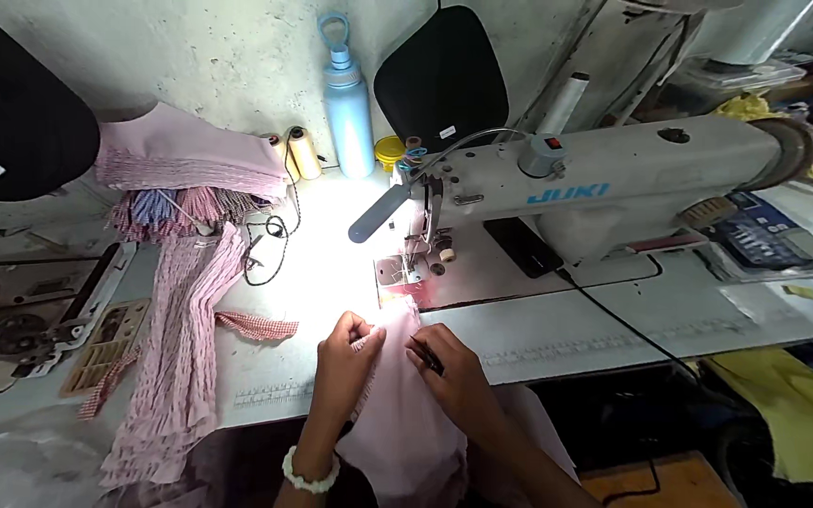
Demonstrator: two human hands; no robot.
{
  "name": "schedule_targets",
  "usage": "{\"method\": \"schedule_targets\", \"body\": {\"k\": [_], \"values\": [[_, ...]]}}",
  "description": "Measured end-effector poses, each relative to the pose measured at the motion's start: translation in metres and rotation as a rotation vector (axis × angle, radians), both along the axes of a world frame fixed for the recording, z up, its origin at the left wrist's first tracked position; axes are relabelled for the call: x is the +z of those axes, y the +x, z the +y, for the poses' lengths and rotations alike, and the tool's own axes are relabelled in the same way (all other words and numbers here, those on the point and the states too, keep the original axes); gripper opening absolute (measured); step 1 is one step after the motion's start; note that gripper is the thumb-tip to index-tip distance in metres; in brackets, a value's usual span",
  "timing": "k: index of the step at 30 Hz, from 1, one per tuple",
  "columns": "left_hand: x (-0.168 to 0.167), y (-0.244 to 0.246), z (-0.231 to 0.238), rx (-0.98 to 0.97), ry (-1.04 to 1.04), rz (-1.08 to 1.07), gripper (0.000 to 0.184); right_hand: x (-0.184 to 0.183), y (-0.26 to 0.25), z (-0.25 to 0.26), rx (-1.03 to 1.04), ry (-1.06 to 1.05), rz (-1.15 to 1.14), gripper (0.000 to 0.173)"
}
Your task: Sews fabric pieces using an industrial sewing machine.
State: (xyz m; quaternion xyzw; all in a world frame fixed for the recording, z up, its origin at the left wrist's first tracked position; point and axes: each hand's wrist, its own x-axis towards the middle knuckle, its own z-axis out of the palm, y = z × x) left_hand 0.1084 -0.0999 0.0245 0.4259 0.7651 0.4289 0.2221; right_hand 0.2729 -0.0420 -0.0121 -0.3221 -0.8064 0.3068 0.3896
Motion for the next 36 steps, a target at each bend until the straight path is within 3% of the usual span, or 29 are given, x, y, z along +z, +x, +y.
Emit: {"method": "schedule_targets", "body": {"k": [4,7,10,13,14,17,18,20,22,24,28,30,32,34,36], "values": [[-0.010,-0.008,0.020,-0.083,-0.061,0.170,0.021,-0.002,-0.003,0.020,0.014,0.119,-0.171,0.020],[-0.005,-0.007,0.024,-0.114,-0.038,0.211,0.020,0.002,-0.003,0.032,-0.091,0.108,-0.202,0.022],[0.005,-0.002,0.019,-0.112,0.050,0.150,0.017,0.019,-0.001,0.043,-0.120,-0.242,-0.149,0.042],[0.008,-0.003,0.012,-0.176,0.188,0.048,0.019,0.024,0.002,0.056,0.059,-0.594,0.010,0.029],[0.009,-0.005,0.008,-0.215,0.220,0.032,0.031,0.025,0.003,0.056,0.129,-0.623,0.101,0.024],[0.019,-0.013,-0.003,-0.394,0.221,0.037,0.092,0.035,0.009,0.047,0.317,-0.541,0.273,0.023],[0.023,-0.015,-0.006,-0.453,0.219,0.050,0.098,0.042,0.011,0.043,0.347,-0.508,0.276,0.022],[0.027,-0.015,-0.012,-0.492,0.253,0.069,0.080,0.055,0.015,0.036,0.409,-0.432,0.265,0.019],[0.025,-0.018,-0.020,-0.492,0.329,0.055,0.034,0.064,0.017,0.033,0.458,-0.337,0.281,0.019],[0.026,-0.025,-0.032,-0.518,0.382,-0.004,0.015,0.069,0.013,0.029,0.473,-0.243,0.318,0.021],[0.072,-0.057,-0.055,-0.596,0.336,0.081,0.018,0.091,-0.004,0.007,0.532,-0.262,0.421,0.017],[0.114,-0.080,-0.053,-0.669,0.249,0.276,0.026,0.100,-0.016,-0.003,0.542,-0.318,0.456,0.015],[0.144,-0.091,-0.033,-0.708,0.126,0.605,0.032,0.096,-0.028,-0.004,0.509,-0.359,0.445,0.014],[0.144,-0.086,0.002,-0.722,-0.041,0.826,0.028,0.079,-0.036,0.005,0.370,-0.395,0.311,0.016],[0.116,-0.071,0.039,-0.634,-0.262,0.720,0.026,0.057,-0.035,0.018,0.204,-0.399,0.041,0.020]]}}
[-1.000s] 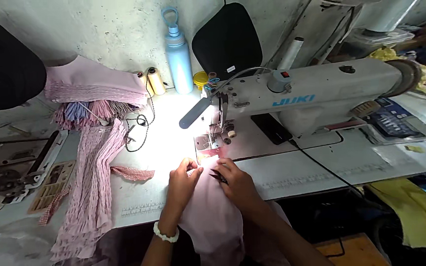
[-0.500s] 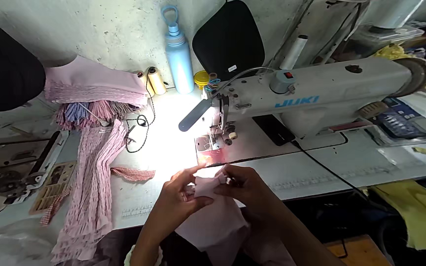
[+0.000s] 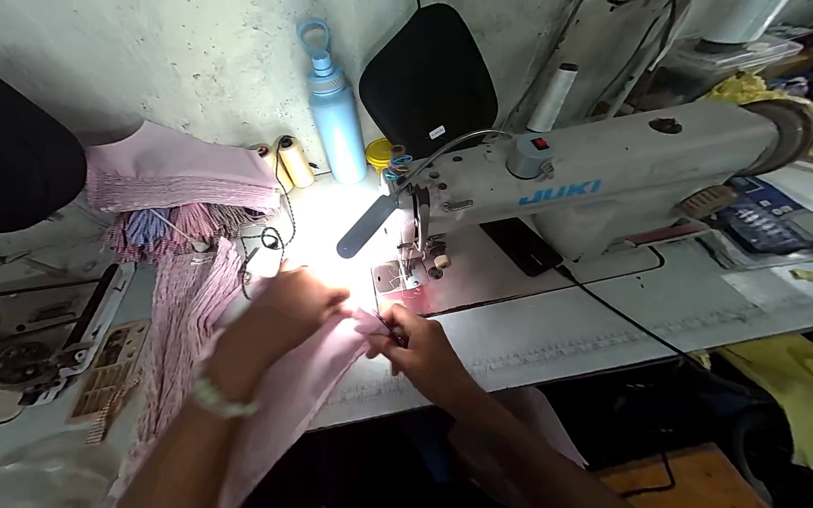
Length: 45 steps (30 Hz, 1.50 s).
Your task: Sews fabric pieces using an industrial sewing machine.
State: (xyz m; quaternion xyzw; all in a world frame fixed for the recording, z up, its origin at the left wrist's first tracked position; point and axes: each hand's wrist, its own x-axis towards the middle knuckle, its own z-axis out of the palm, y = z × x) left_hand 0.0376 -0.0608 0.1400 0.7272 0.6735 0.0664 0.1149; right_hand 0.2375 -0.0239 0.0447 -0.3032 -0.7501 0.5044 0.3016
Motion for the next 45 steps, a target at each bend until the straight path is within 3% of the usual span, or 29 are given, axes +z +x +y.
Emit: {"method": "schedule_targets", "body": {"k": [2,4,7,10,13,15,18,25,37,42,45], "values": [[-0.048,0.012,0.031,0.158,-0.147,-0.209,0.027,-0.026,0.007,0.005,-0.183,0.208,-0.185,0.023],[-0.086,0.017,0.058,-0.002,-0.288,-0.213,0.023,-0.047,0.018,0.011,-0.342,0.498,-0.193,0.023],[-0.099,0.027,0.070,-0.142,-0.304,-0.083,0.026,-0.060,0.041,0.025,-0.184,0.710,-0.180,0.024],[-0.101,0.041,0.057,0.023,-0.118,0.032,0.026,-0.072,0.047,0.036,-0.046,0.813,-0.272,0.030],[-0.122,0.076,0.028,0.276,0.319,0.126,0.023,-0.080,0.049,0.037,-0.064,0.797,-0.282,0.037],[-0.144,0.100,0.007,0.312,0.511,0.029,0.018,-0.081,0.049,0.034,-0.093,0.757,-0.275,0.039],[-0.173,0.107,-0.007,0.227,0.574,-0.130,0.026,-0.082,0.050,0.030,-0.128,0.760,-0.294,0.041],[-0.167,0.042,0.015,-0.113,0.399,-0.274,0.032,-0.081,0.039,0.025,-0.190,0.888,-0.393,0.039],[-0.154,0.023,0.049,-0.171,0.125,-0.247,0.041,-0.073,0.033,0.036,-0.213,0.766,-0.363,0.042],[-0.153,0.023,0.053,-0.163,0.055,-0.241,0.043,-0.065,0.080,0.057,-0.373,0.771,-0.310,0.025],[-0.150,0.025,0.051,-0.147,0.039,-0.226,0.043,-0.064,0.134,0.082,-0.588,0.852,-0.297,0.028]]}}
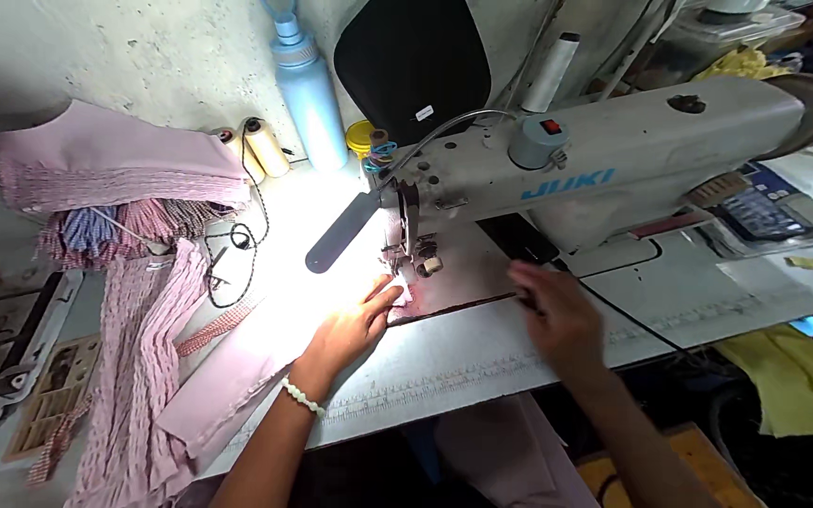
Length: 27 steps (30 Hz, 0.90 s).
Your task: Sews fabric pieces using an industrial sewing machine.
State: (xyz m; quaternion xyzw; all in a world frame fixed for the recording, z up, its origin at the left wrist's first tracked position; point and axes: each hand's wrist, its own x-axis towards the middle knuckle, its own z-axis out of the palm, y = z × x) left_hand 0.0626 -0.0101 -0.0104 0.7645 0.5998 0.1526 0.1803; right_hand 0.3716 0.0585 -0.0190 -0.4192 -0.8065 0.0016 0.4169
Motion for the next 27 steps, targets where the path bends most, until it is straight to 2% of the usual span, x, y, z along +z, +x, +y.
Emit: {"method": "schedule_targets", "body": {"k": [4,7,11,16,20,27], "values": [[0.003,0.003,-0.001,0.015,-0.001,0.004,0.042,0.002,0.072,0.035,-0.281,0.021,-0.038,0.036],[0.002,0.001,0.001,0.010,0.013,-0.008,0.041,-0.005,0.099,0.057,-0.433,-0.046,-0.092,0.048],[0.002,0.001,0.006,0.000,0.022,-0.022,0.042,-0.008,0.098,0.062,-0.488,-0.083,-0.115,0.056],[-0.001,0.000,0.006,0.004,0.005,-0.024,0.042,-0.008,0.097,0.059,-0.482,-0.163,-0.182,0.039],[-0.006,0.002,0.002,0.003,0.081,-0.006,0.041,-0.011,0.095,0.061,-0.491,-0.183,-0.193,0.037],[-0.003,-0.003,0.005,-0.018,-0.003,-0.023,0.041,0.006,0.088,0.058,-0.525,-0.230,-0.188,0.051]]}}
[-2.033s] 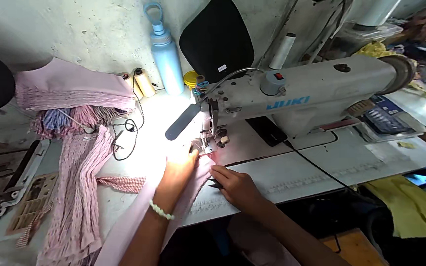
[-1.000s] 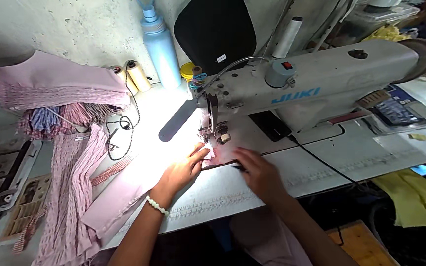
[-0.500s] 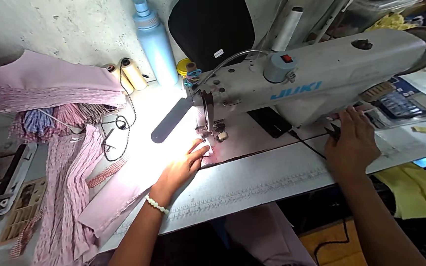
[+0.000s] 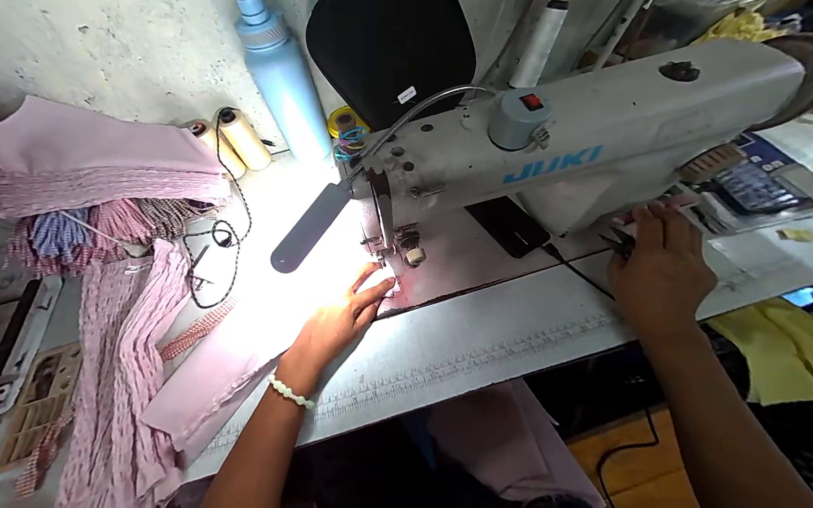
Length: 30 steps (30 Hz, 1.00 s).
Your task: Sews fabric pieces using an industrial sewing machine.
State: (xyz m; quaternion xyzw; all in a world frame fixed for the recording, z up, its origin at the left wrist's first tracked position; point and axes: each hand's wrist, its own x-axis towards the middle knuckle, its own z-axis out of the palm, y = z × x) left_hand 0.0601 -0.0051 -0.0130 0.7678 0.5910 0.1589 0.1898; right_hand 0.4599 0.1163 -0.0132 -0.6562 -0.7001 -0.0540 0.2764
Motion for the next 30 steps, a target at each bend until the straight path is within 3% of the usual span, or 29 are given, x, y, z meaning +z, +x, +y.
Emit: {"method": "schedule_targets", "body": {"k": [13,30], "values": [[0.002,-0.008,0.011,-0.009,-0.100,-0.012,0.043,-0.013,-0.006,0.007,-0.030,0.077,0.073,0.065],[-0.002,0.000,0.011,0.021,-0.007,0.012,0.043,-0.017,-0.005,0.006,-0.014,0.115,0.068,0.066]]}}
